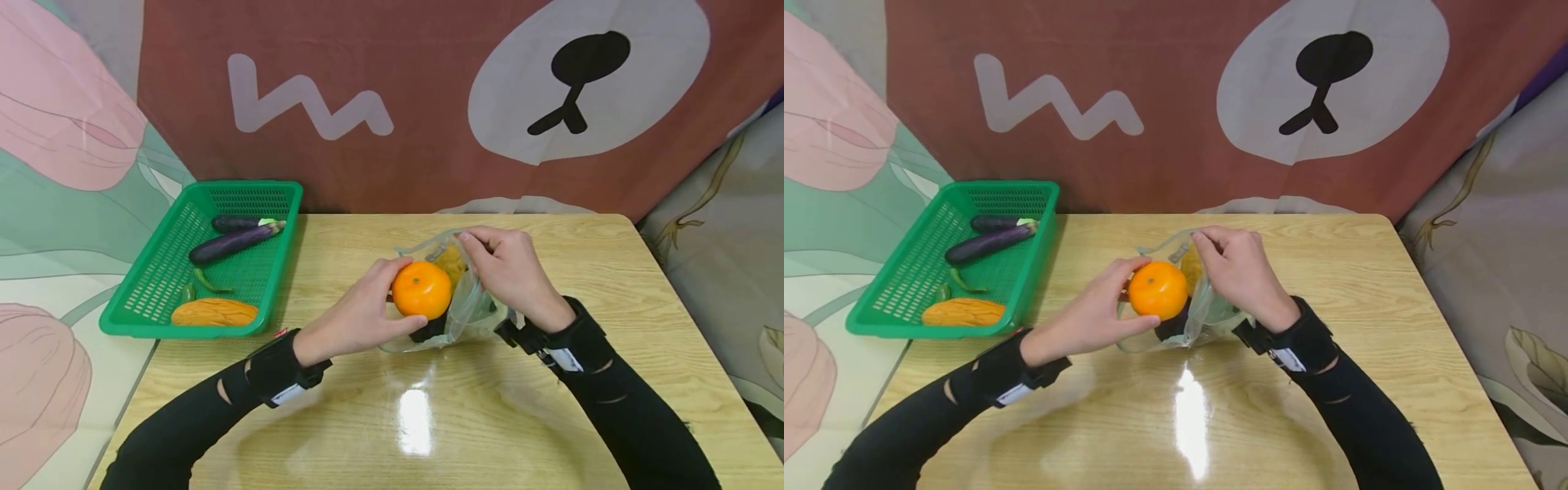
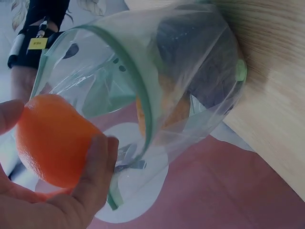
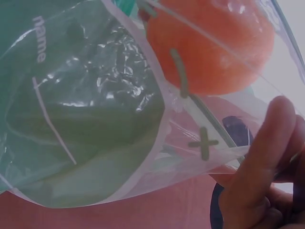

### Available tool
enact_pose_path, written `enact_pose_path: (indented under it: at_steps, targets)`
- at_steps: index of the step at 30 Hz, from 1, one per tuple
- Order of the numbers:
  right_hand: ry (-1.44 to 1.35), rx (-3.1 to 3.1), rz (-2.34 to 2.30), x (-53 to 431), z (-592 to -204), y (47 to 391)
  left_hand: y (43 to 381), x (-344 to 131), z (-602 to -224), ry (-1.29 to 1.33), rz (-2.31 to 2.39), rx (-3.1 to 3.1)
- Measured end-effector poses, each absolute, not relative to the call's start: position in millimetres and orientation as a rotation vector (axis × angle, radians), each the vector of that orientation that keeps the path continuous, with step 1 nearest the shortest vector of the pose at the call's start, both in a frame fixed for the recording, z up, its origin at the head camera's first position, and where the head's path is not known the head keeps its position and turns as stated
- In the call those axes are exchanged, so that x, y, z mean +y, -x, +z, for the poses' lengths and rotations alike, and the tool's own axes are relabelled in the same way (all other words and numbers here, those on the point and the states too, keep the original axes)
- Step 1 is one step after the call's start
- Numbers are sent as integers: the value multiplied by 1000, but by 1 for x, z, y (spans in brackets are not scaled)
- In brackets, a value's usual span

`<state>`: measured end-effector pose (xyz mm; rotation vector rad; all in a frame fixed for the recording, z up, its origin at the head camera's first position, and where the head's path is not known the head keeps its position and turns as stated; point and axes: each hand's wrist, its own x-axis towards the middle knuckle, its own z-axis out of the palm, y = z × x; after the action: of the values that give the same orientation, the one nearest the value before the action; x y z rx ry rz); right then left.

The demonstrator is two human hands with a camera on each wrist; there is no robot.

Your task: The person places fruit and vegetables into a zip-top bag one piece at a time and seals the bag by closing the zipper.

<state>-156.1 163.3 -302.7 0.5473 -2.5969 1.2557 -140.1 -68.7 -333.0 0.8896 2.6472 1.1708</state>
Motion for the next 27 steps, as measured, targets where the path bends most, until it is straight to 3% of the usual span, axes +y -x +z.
enact_pose_path:
  at_steps: [7,17,27]
  targets:
    - [-562,-2591,1262,163,-302,154,141,-58,-343,-937,1046,2794]
    - [-569,-2603,1287,161,-298,151,146,-42,-353,-1196,713,3015]
    - [-558,-2638,1380,163,-294,150,155,-27,-355,-1213,369,3112]
